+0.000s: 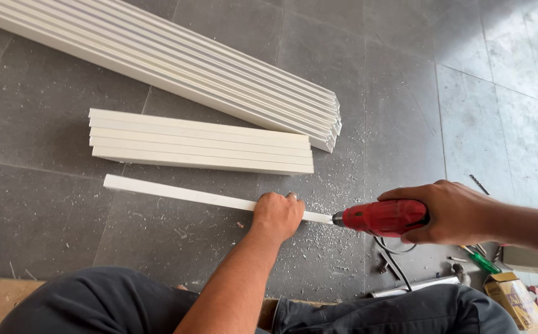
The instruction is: The person sits on the floor and uses a red corded drill to make holes in white plastic strips. They hold each strip with one hand and drill with the other, then place the drilled strip aside and pick up the next one.
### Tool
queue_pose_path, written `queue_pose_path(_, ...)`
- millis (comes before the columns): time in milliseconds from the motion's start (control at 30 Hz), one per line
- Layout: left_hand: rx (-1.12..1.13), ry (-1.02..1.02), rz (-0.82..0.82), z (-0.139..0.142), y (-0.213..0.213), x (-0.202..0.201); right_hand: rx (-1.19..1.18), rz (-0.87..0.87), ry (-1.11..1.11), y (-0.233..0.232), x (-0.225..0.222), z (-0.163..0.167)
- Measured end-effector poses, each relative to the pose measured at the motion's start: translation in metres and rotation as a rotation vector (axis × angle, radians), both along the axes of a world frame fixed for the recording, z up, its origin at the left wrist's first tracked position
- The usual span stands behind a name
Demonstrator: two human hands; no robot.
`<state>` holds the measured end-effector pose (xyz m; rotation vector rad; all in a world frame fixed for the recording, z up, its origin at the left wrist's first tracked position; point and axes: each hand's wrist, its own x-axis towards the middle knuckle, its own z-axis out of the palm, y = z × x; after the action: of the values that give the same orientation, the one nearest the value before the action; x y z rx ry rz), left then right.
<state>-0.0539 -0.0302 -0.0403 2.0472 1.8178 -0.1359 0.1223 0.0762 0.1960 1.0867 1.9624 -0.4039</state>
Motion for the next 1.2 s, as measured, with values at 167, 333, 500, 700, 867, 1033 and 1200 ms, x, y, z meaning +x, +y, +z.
queue_pose_path(167,0.011,-0.017,-0.003,0.000,-0.001,0.002,0.013,0.029,0.084,-0.008,0.007,0.000)
queue_pose_path(333,0.024,0.002,-0.017,-0.001,-0.002,-0.001,0.021,0.045,0.058,-0.008,0.004,0.003)
queue_pose_path(500,-0.005,-0.010,-0.013,0.002,-0.001,0.006,0.013,0.069,0.059,0.000,0.000,0.024)
queue_pose_path(700,-0.034,-0.049,-0.017,0.013,0.003,0.016,-0.016,0.098,-0.019,0.005,0.006,0.036)
queue_pose_path(867,-0.083,-0.060,-0.017,0.020,0.005,0.019,-0.024,0.125,0.202,0.017,0.021,0.037)
queue_pose_path(1033,-0.029,-0.037,-0.025,0.023,0.007,0.023,0.003,0.061,0.130,0.015,0.023,0.038)
queue_pose_path(1200,-0.114,-0.031,-0.010,0.023,0.009,0.026,0.040,0.084,0.060,0.003,0.018,0.047)
